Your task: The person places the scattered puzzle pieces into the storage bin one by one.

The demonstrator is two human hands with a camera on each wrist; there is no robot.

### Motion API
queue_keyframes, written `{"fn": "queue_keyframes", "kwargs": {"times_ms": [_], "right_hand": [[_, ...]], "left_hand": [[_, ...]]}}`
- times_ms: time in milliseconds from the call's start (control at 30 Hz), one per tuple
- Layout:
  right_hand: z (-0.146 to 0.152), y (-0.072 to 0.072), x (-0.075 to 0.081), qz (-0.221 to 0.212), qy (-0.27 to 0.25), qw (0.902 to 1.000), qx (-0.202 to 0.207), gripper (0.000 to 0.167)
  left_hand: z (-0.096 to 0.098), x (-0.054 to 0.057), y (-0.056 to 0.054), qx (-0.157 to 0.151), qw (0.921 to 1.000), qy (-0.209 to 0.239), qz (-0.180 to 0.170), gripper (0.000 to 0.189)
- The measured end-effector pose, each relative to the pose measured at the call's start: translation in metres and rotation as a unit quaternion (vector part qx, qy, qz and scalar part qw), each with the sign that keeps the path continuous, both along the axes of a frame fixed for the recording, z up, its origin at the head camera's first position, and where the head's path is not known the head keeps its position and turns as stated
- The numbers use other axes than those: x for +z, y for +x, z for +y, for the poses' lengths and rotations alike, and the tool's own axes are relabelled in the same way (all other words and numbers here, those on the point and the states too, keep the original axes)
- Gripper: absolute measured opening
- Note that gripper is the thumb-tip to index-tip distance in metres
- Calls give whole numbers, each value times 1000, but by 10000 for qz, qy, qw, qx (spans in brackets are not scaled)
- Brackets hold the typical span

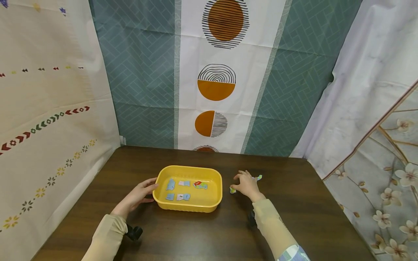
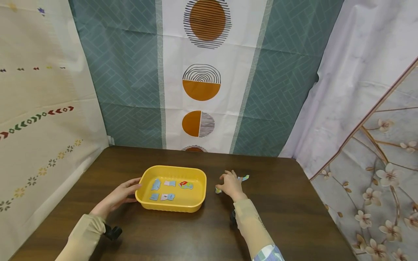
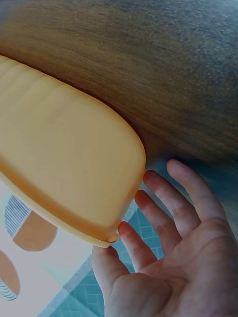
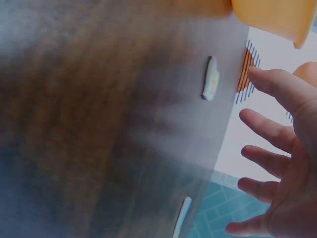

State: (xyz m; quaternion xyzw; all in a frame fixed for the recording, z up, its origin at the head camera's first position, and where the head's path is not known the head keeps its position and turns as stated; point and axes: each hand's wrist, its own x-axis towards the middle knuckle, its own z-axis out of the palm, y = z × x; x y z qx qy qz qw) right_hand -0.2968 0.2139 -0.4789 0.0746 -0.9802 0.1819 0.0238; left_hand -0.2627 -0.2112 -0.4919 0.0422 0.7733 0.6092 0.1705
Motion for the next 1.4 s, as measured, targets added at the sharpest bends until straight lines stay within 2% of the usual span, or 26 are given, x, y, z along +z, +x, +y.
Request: {"fn": "queue_keyframes", "kwargs": {"times_ms": [300,567,700,967,1400], "right_hand": [[0,6,-12,-139,-143,9998,24,33],[1,6,-20,-261,-115,9996,-1,37],[0,6,-21,-234,-96,9997,-6,37],[-1,8,-22,-159,-99,9998,-3,25],[-2,9,-18,-59,37,10000,-11,24]], "left_hand": [[1,0,0,-36,10000,-2,-18,62],[0,2,1,-6,10000,5,-25,61],[0,1,1,-6,10000,-10,-17,62],[0,1,1,-24,10000,36,10,63],[-1,0,2,-112,9999,98,30,67]]}}
